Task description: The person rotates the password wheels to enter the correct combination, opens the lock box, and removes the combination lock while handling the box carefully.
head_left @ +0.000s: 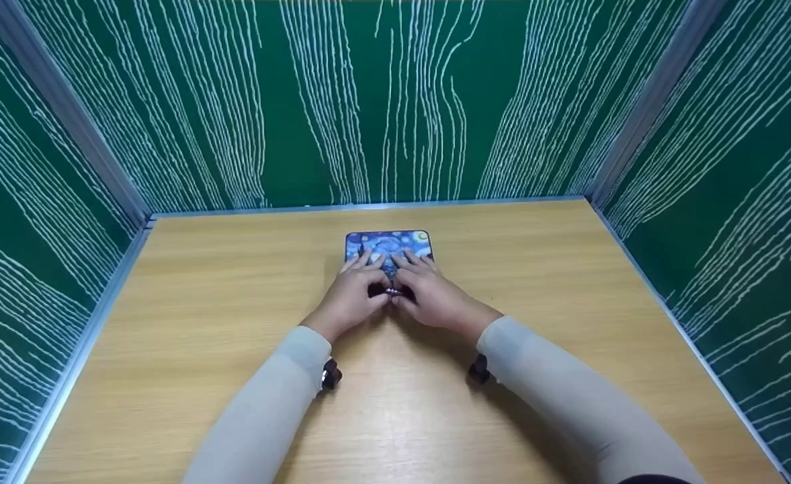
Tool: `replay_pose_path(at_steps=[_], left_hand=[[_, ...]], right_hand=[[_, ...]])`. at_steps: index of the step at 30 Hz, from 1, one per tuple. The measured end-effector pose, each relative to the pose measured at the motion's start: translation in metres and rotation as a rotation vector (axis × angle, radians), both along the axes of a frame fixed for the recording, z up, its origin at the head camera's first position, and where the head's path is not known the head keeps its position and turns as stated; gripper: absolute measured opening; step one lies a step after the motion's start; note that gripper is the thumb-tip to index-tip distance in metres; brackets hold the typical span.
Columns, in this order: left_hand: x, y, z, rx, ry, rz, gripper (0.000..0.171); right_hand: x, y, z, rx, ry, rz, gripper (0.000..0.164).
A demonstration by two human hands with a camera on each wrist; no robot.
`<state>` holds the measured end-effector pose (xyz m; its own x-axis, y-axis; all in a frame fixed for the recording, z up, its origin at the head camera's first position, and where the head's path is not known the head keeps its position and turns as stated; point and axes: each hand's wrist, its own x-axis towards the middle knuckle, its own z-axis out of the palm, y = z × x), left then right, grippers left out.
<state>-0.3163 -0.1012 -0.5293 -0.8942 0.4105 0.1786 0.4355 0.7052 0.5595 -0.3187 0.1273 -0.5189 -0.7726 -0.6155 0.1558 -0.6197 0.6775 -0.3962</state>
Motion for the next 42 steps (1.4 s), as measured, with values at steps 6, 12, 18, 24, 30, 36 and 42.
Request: replay_pose_path(at_steps=[6,12,18,24,30,36,42], left_hand=[[0.0003,0.0006,-0.0024,0.041,-0.034,0.022,0.014],[0.001,0.0027,-0.0046,0.021,-0.016,0.016,0.014],[0.0014,0.0036,-0.0078,0.018,-0.021,0.021,0.013],[0.0007,0.0032,-0.0085,0.046,-0.039,0.037,0.012],[-0.0005,0.0017,-0.0062,0.07,-0.011,0.024,0.014],[-0.0006,0.0013,-0.0017,0.081,-0.027,0.025,0.013],[0.0007,0.0014,-0.0024,0.074,-0.049,0.037,0.012]], right_hand=[[-0.0019,0.0029,-0.0007,-0.022,-0.028,0.008,0.019],[-0.001,0.0028,-0.0012,0.044,-0.016,0.0,0.02],[0.0004,0.0045,-0.0029,0.065,-0.012,0.01,0.024],[-0.0009,0.0047,-0.002,0.043,-0.038,-0.011,0.022],[-0.0042,0.004,0.0001,-0.044,-0.027,0.03,0.019],[-0.0053,0.0046,0.0005,-0.076,-0.018,0.035,0.013],[-0.0029,0.0039,0.0,-0.06,-0.048,0.003,0.013]])
